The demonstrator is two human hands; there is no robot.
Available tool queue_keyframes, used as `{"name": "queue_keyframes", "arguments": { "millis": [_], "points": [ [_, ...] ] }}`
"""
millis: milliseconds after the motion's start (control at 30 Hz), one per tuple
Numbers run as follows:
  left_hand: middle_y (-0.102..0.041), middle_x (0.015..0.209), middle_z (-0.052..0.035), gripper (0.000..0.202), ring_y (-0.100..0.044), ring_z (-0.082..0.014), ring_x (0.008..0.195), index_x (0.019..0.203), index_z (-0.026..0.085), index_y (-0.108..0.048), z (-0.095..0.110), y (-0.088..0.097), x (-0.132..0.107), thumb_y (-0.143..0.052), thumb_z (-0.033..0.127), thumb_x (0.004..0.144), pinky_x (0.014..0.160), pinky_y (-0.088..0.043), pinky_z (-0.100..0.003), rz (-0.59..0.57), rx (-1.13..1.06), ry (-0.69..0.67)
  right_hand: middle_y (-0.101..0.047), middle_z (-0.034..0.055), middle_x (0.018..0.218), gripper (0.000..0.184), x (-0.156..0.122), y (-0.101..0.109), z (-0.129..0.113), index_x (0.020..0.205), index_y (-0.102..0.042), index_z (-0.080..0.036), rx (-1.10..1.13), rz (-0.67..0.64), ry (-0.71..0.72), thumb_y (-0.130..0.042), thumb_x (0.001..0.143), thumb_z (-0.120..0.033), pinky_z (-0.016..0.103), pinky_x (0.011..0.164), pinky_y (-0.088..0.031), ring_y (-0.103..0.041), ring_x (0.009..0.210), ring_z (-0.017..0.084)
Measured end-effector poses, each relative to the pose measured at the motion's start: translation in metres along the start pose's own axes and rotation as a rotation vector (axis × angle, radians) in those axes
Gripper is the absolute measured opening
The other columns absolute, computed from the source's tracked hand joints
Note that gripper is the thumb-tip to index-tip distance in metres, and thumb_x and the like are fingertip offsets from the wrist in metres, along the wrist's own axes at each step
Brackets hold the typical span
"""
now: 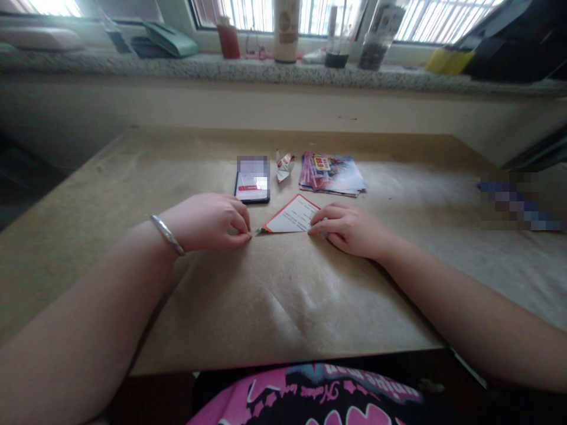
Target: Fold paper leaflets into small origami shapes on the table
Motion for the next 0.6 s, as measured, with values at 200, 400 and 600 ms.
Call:
{"name": "queue_keyframes", "arguments": {
  "millis": [200,400,600],
  "points": [
    [-0.071,0.091,-0.0002,0.028,-0.062,-0.0138,0.080,0.077,0.024,-0.073,-0.003,-0.002,0.002,-0.049,0.036,0.086,0.074,-0.045,-0.024,0.070,0.033,0.014,-0.068,0.0047,0.107,0.034,0.001,-0.001,0.000,0.099,-0.070,-0.023,-0.004,-0.017,-0.011,-0.047,0.079,-0.008,0.034,0.086,-0.048,-0.059,0.097,0.020],
    [-0.067,0.108,-0.0046,0.027,-0.062,-0.0165,0.093,0.103,0.024,-0.068,0.021,-0.006,0.012,-0.045,0.032,0.092,0.082,-0.046,-0.028,0.265,0.049,-0.170,-0.067,0.0055,0.106,0.032,0.007,-0.003,-0.005,0.101,-0.069,-0.022,-0.075,-0.011,0.011,-0.047,0.081,-0.010,0.034,0.083,-0.047,-0.057,0.094,0.020],
    [-0.065,0.111,-0.0039,0.029,-0.058,-0.0197,0.095,0.116,0.029,-0.062,0.042,-0.015,0.023,-0.046,0.029,0.092,0.085,-0.044,-0.034,0.277,0.172,-0.214,-0.065,0.0073,0.108,0.033,0.013,-0.005,-0.009,0.108,-0.068,-0.024,-0.136,-0.052,0.023,-0.047,0.084,-0.014,0.037,0.084,-0.044,-0.053,0.094,0.022]
  ]
}}
Point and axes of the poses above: each hand's wrist, its own x-axis towards the middle knuckle, its own y-axis out of the back of the hand, z = x × y, the point moved 6 cm from there along x, towards the middle knuckle
